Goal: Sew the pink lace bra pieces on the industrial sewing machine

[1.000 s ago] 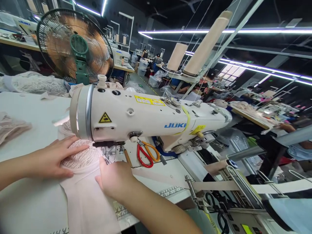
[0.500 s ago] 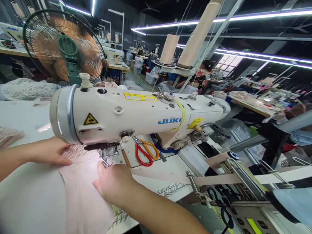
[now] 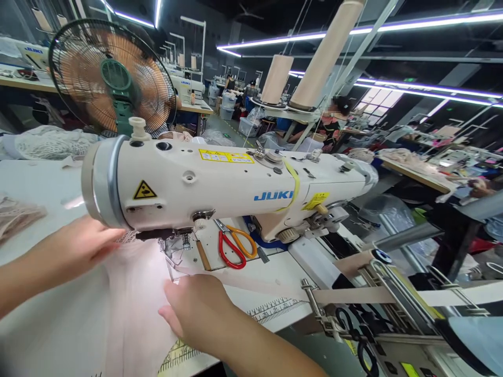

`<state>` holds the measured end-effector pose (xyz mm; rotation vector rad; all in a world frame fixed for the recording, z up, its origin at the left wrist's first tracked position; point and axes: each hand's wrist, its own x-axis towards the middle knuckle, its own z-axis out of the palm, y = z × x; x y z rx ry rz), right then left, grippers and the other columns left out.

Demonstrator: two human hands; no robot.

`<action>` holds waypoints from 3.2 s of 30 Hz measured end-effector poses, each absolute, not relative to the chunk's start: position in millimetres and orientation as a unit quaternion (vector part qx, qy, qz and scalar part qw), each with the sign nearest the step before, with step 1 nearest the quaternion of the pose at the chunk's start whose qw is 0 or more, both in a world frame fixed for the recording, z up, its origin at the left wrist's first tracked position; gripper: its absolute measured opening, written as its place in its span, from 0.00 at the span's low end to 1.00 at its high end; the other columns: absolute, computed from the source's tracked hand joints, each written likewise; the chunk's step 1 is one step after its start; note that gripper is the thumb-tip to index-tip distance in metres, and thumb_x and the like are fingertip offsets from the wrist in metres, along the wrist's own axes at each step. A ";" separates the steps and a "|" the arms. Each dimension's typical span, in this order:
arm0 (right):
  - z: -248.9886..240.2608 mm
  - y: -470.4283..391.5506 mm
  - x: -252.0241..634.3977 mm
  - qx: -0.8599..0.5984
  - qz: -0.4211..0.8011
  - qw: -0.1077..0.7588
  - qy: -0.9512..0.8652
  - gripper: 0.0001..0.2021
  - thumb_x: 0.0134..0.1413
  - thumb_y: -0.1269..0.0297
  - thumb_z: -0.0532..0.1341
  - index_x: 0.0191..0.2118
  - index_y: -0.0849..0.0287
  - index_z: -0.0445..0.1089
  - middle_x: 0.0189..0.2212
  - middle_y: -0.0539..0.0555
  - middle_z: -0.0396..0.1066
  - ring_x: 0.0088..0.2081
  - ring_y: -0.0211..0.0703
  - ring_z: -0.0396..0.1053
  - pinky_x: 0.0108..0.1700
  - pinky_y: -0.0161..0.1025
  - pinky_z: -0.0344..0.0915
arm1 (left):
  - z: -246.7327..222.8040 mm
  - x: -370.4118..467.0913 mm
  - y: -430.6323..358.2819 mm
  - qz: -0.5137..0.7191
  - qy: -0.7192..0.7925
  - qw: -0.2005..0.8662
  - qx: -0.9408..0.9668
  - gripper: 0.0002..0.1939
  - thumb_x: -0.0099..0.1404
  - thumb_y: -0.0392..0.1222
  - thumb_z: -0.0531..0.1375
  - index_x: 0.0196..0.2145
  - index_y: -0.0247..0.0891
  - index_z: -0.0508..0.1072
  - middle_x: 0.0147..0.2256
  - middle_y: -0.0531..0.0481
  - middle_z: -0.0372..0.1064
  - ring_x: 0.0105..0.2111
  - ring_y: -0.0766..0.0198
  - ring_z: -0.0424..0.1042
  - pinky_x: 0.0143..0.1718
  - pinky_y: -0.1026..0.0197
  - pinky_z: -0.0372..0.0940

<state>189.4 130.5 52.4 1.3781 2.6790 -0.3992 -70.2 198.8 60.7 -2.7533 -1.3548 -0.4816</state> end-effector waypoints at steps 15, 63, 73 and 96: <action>22.1 100.6 215.3 0.337 -0.106 -0.090 0.931 0.04 0.57 0.72 0.56 0.32 0.57 0.64 0.31 0.50 0.63 0.33 0.39 0.57 0.32 0.34 0.53 | -9.3 -30.3 100.5 -0.072 -0.318 -0.040 -0.945 0.23 0.64 0.48 0.62 0.55 0.42 0.72 0.52 0.44 0.72 0.41 0.56 0.69 0.42 0.54 0.65; 72.8 158.4 149.1 0.507 -0.079 0.211 0.832 0.29 0.65 0.54 0.55 0.68 0.58 0.54 0.32 0.60 0.76 0.33 0.56 0.75 0.29 0.43 0.65 | 9.5 -74.8 214.0 -0.125 -0.202 0.122 -0.964 0.21 0.66 0.33 0.54 0.55 0.47 0.69 0.53 0.51 0.72 0.46 0.53 0.68 0.48 0.51 0.55; 67.7 156.2 147.3 0.519 -0.075 0.202 0.827 0.31 0.65 0.55 0.56 0.69 0.57 0.52 0.32 0.62 0.77 0.32 0.57 0.76 0.28 0.43 0.65 | 14.3 -73.2 218.2 -0.126 -0.216 0.129 -0.960 0.19 0.66 0.33 0.54 0.53 0.45 0.71 0.50 0.50 0.74 0.44 0.55 0.70 0.46 0.54 0.55; -22.8 118.6 191.9 0.417 0.054 -0.213 0.882 0.16 0.62 0.70 0.51 0.53 0.63 0.67 0.29 0.55 0.72 0.32 0.46 0.70 0.37 0.41 0.70 | -4.1 -102.5 243.5 -0.206 -0.523 0.215 -0.798 0.26 0.63 0.45 0.62 0.57 0.36 0.68 0.49 0.34 0.70 0.47 0.40 0.71 0.45 0.42 0.68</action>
